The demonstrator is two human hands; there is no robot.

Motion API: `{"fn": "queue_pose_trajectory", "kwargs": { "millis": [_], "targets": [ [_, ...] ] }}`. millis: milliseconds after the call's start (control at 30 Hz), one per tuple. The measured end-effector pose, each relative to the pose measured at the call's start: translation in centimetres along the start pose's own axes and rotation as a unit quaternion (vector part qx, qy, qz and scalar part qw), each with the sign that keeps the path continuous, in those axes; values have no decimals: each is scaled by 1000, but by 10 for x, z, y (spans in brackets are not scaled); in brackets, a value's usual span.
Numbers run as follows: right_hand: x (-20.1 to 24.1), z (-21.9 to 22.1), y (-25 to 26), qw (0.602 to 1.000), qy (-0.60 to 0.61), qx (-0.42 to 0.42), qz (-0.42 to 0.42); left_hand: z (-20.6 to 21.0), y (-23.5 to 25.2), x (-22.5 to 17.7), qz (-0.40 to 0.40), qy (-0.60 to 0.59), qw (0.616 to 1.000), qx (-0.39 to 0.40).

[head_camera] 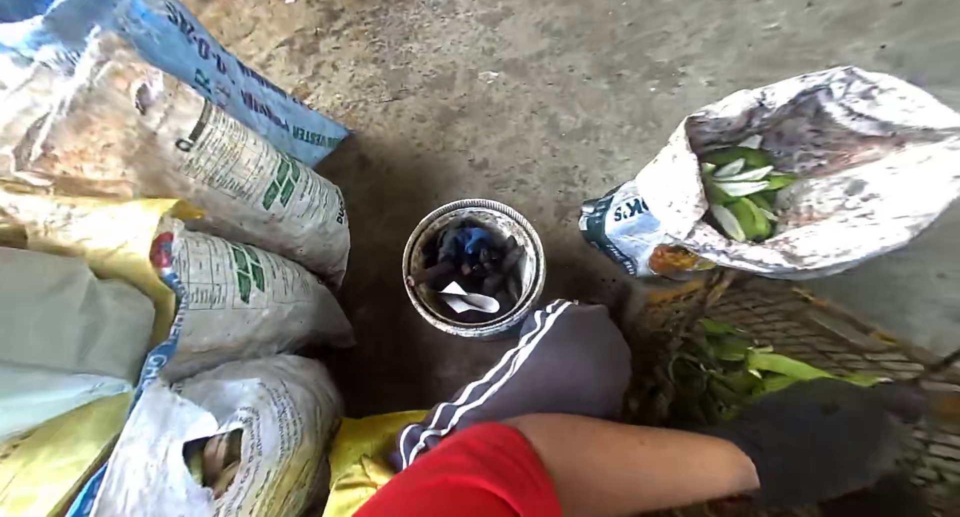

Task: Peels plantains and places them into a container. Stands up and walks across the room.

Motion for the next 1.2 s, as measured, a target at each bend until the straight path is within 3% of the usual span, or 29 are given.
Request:
{"fn": "queue_pose_trajectory", "kwargs": {
  "millis": [67,133,233,333,433,500,567,633,667,700,733,800,833,867,967,1100,1200],
  "targets": [
    [11,-7,-3,997,-9,-6,73,0,1,3,5,-14,1000,-13],
    [38,-19,-10,992,85,-68,57,-1,-1,2,6,-21,999,-40],
    [83,-38,-21,951,248,-185,-2,1,-5,0,26,-37,997,-58],
    [103,-51,-31,932,253,-261,-18,4,-12,4,27,-8,999,-36],
    [114,-61,-41,936,210,-282,-16,7,-28,9,-6,54,998,8],
    [115,-64,-46,923,270,-274,-6,5,-31,21,-33,78,996,14],
    [109,-69,-42,869,434,-227,-71,1,-27,35,-62,111,992,10],
    [103,-80,-23,728,662,-54,-170,-4,-27,49,-103,127,987,5],
    [103,-89,-16,692,698,-6,-185,-5,-28,53,-121,129,984,-2],
    [99,-97,-10,696,694,-1,-183,-4,-27,55,-128,134,983,-4],
    [98,-105,-9,728,663,-27,-172,-3,-24,54,-126,136,983,-4],
    [106,-118,-15,849,506,-100,-116,-3,-20,41,-102,115,988,-7],
    [111,-124,-20,886,437,-123,-93,-3,-17,34,-81,109,991,-8],
    [110,-129,-24,890,428,-125,-93,-4,-15,29,-61,103,993,-6],
    [94,-149,-36,821,544,-110,-131,-2,-18,5,2,123,992,17],
    [92,-157,-46,827,514,-226,13,12,-23,0,46,151,984,78],
    [91,-150,-50,804,540,-246,31,27,-32,4,86,153,975,137]
  ]
}}
Point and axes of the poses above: each hand's wrist, its own y-axis towards the middle knuckle, its own z-axis out of the palm, x = y × z, the point moved 5 cm from there along y, towards the middle knuckle, and after that the axes turned 3 degrees about -y, right-handed, at the moved point
